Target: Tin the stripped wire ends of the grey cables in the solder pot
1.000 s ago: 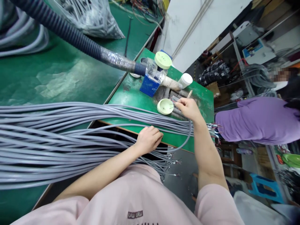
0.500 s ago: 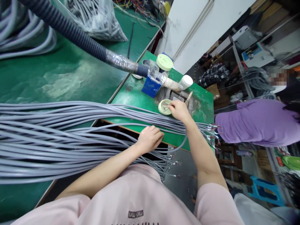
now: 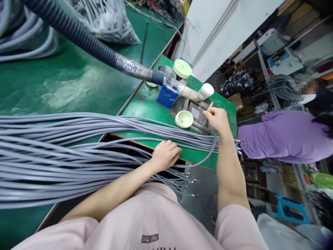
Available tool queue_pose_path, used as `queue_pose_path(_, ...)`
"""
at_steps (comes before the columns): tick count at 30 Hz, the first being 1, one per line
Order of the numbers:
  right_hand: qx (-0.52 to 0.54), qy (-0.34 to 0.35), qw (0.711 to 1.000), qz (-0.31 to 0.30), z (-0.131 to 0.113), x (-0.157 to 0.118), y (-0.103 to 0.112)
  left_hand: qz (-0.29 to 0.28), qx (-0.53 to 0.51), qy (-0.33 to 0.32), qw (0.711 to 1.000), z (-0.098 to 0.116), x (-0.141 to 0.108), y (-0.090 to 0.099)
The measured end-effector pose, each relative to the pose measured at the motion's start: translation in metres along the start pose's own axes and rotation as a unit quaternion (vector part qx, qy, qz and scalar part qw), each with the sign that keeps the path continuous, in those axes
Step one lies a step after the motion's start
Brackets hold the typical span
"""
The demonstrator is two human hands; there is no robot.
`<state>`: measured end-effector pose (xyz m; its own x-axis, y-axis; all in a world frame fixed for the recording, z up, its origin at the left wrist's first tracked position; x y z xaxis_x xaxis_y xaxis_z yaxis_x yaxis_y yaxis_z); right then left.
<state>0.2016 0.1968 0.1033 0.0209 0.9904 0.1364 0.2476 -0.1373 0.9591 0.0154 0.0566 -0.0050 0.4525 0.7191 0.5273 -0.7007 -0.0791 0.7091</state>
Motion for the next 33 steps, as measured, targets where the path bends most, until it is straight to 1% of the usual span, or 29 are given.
queue_pose_path(2, 0.012, -0.033, 0.999, 0.008, 0.018, 0.008, -0.005, 0.002, 0.003, -0.002, 1.000, 0.000, 0.000, 0.000)
queue_pose_path(4, 0.018, -0.059, 0.998, 0.009, 0.032, 0.016, -0.014, 0.004, 0.005, -0.005, 1.000, 0.001, 0.000, 0.000)
queue_pose_path(8, 0.015, -0.086, 0.996, 0.005, 0.050, 0.030, -0.033, 0.003, 0.004, -0.006, 1.000, 0.001, 0.000, 0.000)
queue_pose_path(15, -0.013, -0.124, 0.992, -0.018, 0.062, 0.042, -0.048, 0.001, 0.005, -0.004, 1.000, 0.001, 0.000, 0.000)
queue_pose_path(23, -0.019, -0.141, 0.989, -0.025, 0.063, 0.048, -0.058, 0.002, 0.002, -0.007, 1.000, 0.001, 0.001, 0.001)
queue_pose_path(26, -0.014, -0.139, 0.990, -0.020, 0.061, 0.046, -0.052, 0.006, 0.004, -0.008, 1.000, 0.001, 0.001, 0.000)
queue_pose_path(28, 0.013, -0.121, 0.993, 0.002, 0.056, 0.041, -0.040, 0.008, 0.004, -0.010, 1.000, 0.001, 0.000, 0.000)
queue_pose_path(31, 0.126, -0.084, 0.987, 0.044, 0.040, 0.017, -0.015, 0.013, 0.000, -0.009, 1.000, 0.000, 0.000, 0.000)
queue_pose_path(33, 0.233, -0.075, 0.968, 0.051, 0.024, -0.010, -0.003, 0.015, -0.011, -0.001, 1.000, 0.000, 0.001, 0.002)
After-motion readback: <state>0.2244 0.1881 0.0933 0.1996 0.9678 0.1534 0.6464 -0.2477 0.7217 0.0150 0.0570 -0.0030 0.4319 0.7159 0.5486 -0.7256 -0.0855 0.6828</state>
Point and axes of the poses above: each hand's wrist, its own x-axis towards the middle knuckle, its own y-axis out of the back of the hand, z = x × y, the point moved 5 cm from there along x, towards the middle knuckle
